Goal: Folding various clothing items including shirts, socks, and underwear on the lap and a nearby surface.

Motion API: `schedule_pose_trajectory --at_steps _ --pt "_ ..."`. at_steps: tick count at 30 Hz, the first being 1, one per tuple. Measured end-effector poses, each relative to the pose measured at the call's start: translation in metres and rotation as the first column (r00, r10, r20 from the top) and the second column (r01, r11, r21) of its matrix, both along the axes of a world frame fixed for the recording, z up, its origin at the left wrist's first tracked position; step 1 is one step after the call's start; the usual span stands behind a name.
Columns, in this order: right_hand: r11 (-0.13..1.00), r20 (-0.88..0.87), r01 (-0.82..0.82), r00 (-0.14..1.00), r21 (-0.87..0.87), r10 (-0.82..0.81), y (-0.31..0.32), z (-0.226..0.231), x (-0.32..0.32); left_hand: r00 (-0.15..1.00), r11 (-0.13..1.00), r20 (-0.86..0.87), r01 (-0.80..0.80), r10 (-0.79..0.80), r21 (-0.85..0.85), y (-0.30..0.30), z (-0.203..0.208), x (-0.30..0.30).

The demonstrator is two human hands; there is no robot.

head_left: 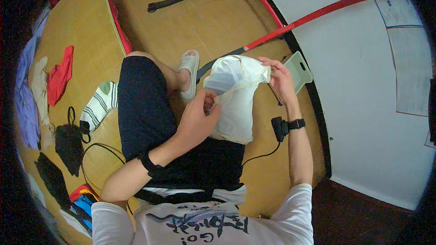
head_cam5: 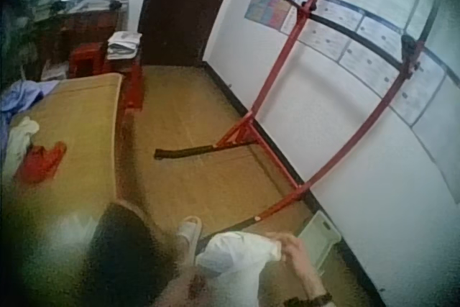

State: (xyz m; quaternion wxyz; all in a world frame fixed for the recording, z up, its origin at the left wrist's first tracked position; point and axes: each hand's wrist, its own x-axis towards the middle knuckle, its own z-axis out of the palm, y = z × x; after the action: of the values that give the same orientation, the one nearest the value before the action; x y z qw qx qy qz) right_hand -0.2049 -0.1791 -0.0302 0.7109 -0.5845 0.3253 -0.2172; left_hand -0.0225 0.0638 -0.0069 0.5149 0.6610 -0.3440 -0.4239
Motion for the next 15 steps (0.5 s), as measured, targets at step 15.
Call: schedule_pose_trajectory --at_steps 15 --pt "0.981 -0.344 -0.189 0.925 -0.040 0.164 -0.009 0.008 -0.010 0.997 0.997 0.008 0.074 -0.074 0.017 -0.005 0.003 -0.001"
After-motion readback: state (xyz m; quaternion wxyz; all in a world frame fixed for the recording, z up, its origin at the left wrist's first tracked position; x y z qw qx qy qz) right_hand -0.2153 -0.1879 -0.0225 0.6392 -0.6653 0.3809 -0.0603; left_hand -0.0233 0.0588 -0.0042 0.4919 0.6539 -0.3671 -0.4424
